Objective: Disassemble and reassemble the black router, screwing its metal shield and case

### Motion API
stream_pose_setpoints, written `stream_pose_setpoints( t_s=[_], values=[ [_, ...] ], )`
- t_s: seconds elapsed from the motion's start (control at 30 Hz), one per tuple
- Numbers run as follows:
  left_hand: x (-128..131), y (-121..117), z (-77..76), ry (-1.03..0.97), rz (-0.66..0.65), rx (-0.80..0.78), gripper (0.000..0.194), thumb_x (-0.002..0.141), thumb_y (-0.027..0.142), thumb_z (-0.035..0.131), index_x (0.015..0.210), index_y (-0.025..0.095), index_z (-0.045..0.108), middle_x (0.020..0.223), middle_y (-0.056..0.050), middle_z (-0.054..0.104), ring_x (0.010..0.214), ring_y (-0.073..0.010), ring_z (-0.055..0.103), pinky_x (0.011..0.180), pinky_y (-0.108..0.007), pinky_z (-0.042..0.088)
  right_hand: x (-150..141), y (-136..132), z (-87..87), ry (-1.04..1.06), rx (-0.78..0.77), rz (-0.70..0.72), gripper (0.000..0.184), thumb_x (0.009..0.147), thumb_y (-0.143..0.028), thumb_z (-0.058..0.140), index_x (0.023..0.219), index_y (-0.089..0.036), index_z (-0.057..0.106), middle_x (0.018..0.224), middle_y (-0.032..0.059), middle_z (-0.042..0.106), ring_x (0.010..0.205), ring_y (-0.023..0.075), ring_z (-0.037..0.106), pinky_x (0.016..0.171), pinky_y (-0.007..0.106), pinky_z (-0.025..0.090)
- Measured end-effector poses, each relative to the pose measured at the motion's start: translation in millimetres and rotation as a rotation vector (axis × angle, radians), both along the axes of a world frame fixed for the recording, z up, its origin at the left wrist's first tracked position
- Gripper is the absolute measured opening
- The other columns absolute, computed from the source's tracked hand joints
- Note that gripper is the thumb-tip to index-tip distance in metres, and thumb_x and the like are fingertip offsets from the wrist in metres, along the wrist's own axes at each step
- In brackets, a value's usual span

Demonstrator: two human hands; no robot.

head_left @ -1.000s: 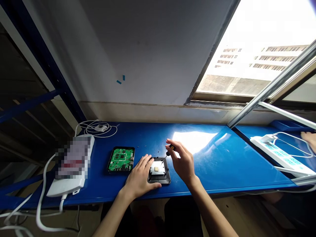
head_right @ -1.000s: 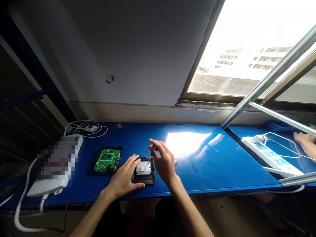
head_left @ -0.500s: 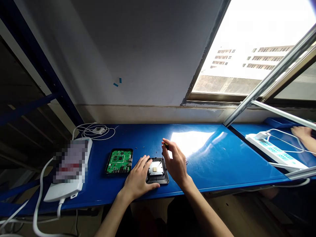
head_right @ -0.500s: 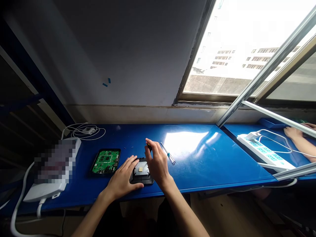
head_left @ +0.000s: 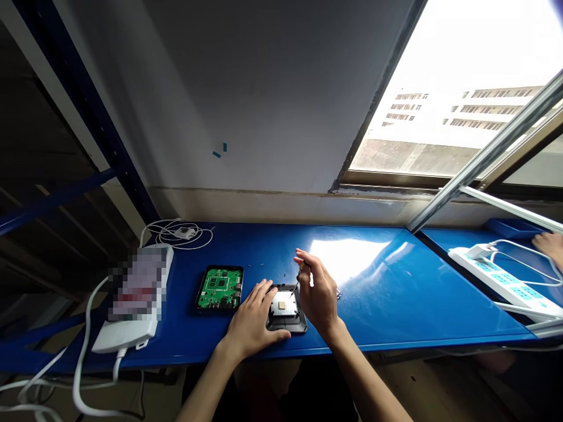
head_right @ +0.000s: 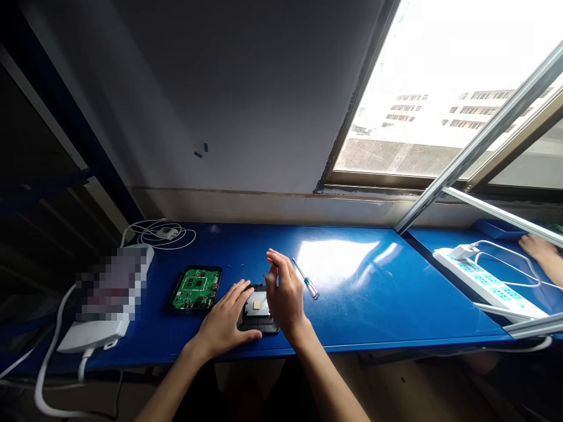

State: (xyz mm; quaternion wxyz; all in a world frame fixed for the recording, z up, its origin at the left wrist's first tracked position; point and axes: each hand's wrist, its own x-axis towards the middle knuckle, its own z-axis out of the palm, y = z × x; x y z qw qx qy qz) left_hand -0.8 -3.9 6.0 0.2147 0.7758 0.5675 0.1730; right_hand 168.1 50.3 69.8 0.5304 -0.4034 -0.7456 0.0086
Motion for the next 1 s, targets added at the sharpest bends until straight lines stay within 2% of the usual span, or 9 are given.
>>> stream_pose_setpoints(
  t_s=[0.1, 0.2, 0.3, 0.4, 0.53, 0.63, 0.73, 0.87, 1.0],
  values=[
    [0.4, -0.4, 0.4, -0.004, -0.004, 0.001, 0.096, 0.071, 0.059, 0.083, 0.15, 0.022, 0.043, 0.163, -0.011, 0.036, 0.153, -0.0338, 0.026, 0.123, -0.052, 0.033, 2.2, 1.3, 2.3, -0.026, 0.042, -0.061, 0.019, 0.1, -0.022, 0.055, 0.115, -0.019, 0.067, 0.102, 0.0102, 0.068, 0.087, 0.0192, 0.07, 0.073, 0.033, 0.061],
    [0.1, 0.0, 0.6, -0.004, -0.005, 0.0, 0.098, 0.071, 0.061, 0.083, 0.151, 0.022, 0.042, 0.164, -0.01, 0.035, 0.154, -0.0331, 0.024, 0.124, -0.051, 0.033, 3.5, 2.0, 4.6, -0.053, 0.069, -0.091, 0.02, 0.098, -0.024, 0.061, 0.117, -0.021, 0.068, 0.089, 0.0054, 0.065, 0.072, 0.0154, 0.065, 0.063, 0.029, 0.058],
    [-0.3, 0.9, 0.4, -0.002, -0.005, -0.006, 0.097, 0.071, 0.061, 0.083, 0.151, 0.021, 0.042, 0.164, -0.011, 0.034, 0.154, -0.0335, 0.025, 0.123, -0.052, 0.033, 3.6, 0.9, 3.7, -0.046, 0.044, -0.063, 0.024, 0.1, -0.014, 0.052, 0.121, -0.019, 0.064, 0.097, 0.0064, 0.071, 0.081, 0.0157, 0.07, 0.072, 0.029, 0.06],
    [-0.2, 1.5, 0.1, -0.003, -0.008, -0.011, 0.096, 0.072, 0.061, 0.082, 0.15, 0.021, 0.043, 0.164, -0.011, 0.035, 0.154, -0.0343, 0.025, 0.123, -0.053, 0.033, 3.5, -0.4, 2.9, -0.03, 0.005, -0.043, 0.027, 0.1, -0.01, 0.044, 0.117, -0.018, 0.064, 0.103, 0.0081, 0.073, 0.091, 0.0173, 0.072, 0.08, 0.031, 0.06],
    [-0.1, 1.4, 0.5, 0.0, -0.007, -0.01, 0.096, 0.072, 0.059, 0.083, 0.15, 0.02, 0.043, 0.164, -0.011, 0.034, 0.154, -0.0335, 0.025, 0.124, -0.051, 0.032, 3.8, -1.2, 6.0, -0.052, 0.047, -0.056, 0.019, 0.099, -0.021, 0.058, 0.114, -0.018, 0.068, 0.096, 0.0081, 0.068, 0.082, 0.0178, 0.068, 0.071, 0.03, 0.059],
    [-0.3, 1.0, 1.2, 0.002, -0.003, -0.009, 0.096, 0.072, 0.06, 0.083, 0.15, 0.021, 0.043, 0.164, -0.011, 0.034, 0.154, -0.0334, 0.024, 0.123, -0.052, 0.033, 3.8, -1.8, 6.2, -0.072, 0.067, -0.058, 0.022, 0.099, -0.02, 0.06, 0.12, -0.02, 0.067, 0.09, 0.0058, 0.069, 0.075, 0.0158, 0.068, 0.066, 0.028, 0.058],
    [-0.6, 0.6, 1.5, 0.004, -0.004, -0.012, 0.095, 0.072, 0.061, 0.082, 0.15, 0.023, 0.043, 0.165, -0.01, 0.034, 0.154, -0.0335, 0.025, 0.122, -0.052, 0.034, 4.4, -2.1, 2.2, -0.054, 0.031, -0.048, 0.027, 0.101, -0.013, 0.05, 0.126, -0.018, 0.061, 0.103, 0.0085, 0.074, 0.085, 0.0164, 0.073, 0.074, 0.029, 0.061],
    [-0.5, 0.7, 1.3, 0.006, -0.005, -0.018, 0.096, 0.072, 0.061, 0.082, 0.151, 0.021, 0.043, 0.165, -0.011, 0.034, 0.154, -0.033, 0.024, 0.123, -0.051, 0.033, 6.1, -2.8, 0.4, -0.024, 0.024, -0.027, 0.024, 0.102, -0.013, 0.044, 0.119, -0.016, 0.061, 0.113, 0.0133, 0.071, 0.098, 0.0195, 0.072, 0.081, 0.033, 0.061],
    [-0.1, 1.7, 1.5, 0.007, -0.002, -0.017, 0.097, 0.072, 0.059, 0.082, 0.151, 0.019, 0.042, 0.165, -0.011, 0.033, 0.154, -0.0326, 0.024, 0.124, -0.051, 0.033, 5.4, -4.5, 6.0, -0.055, 0.065, -0.049, 0.016, 0.098, -0.022, 0.062, 0.112, -0.018, 0.068, 0.094, 0.0084, 0.066, 0.077, 0.0163, 0.067, 0.067, 0.029, 0.059]
  ],
)
